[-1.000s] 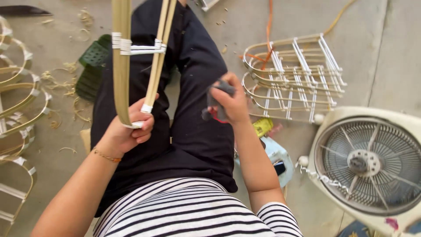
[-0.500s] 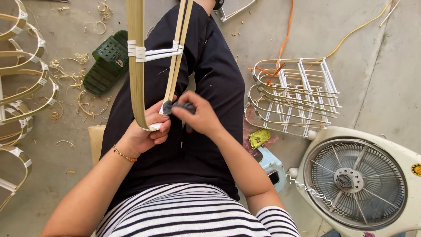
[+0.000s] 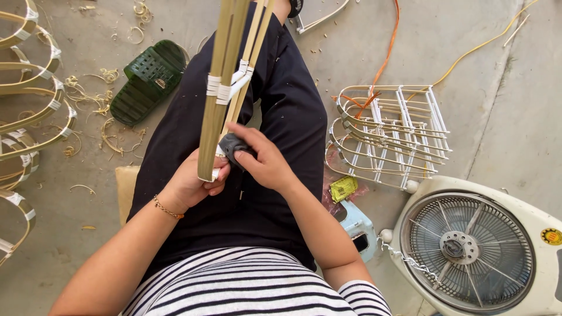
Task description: Assembling bamboo or rattan furniture frames using white tape and shears.
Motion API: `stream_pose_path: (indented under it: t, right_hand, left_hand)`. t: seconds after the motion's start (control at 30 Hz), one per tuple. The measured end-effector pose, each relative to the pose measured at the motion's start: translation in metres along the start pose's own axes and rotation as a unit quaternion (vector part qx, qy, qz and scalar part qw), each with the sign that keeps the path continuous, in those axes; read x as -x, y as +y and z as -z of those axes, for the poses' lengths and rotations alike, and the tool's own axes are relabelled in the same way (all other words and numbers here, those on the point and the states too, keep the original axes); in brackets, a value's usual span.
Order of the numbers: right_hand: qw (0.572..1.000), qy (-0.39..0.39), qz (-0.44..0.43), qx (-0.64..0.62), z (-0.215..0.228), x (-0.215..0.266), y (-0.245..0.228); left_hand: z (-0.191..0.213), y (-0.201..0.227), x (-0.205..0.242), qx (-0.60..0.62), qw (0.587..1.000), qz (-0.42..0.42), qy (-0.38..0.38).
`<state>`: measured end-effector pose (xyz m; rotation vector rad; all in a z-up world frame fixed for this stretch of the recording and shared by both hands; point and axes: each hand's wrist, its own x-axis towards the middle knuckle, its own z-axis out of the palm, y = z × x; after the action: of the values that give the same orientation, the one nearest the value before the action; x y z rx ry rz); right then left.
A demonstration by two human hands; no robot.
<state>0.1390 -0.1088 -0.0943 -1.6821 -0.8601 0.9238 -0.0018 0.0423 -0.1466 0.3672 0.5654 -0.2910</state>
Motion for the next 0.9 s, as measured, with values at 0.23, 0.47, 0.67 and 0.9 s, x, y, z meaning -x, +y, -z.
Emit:
stream_pose_path:
  t: [0.23, 0.47, 0.67, 0.9]
  right_hand:
    - [0.944, 0.107, -0.135, -0.283, -0.020, 0.005, 0.067]
    - [0.957, 0.148, -0.121, -0.221, -0.021, -0.005, 0.004]
    - [0.964, 0.133, -0.179, -0.141, -0.025, 0.009, 0.048]
    - [0.958, 0.104, -0.149, -0.220, -0.023, 0.007, 0.062]
  left_hand:
    - [-0.015, 0.009, 0.002, -0.016, 1.000, -0.010, -0.008]
    - [-0.030, 0.015, 0.004, -0.055, 0.998, -0.022, 0.006]
    - [-0.033, 0.016, 0.006, -0.077, 0.997, -0.018, 0.023]
    - [-0.033, 0.017, 0.005, -0.073, 0.996, -0.011, 0.045]
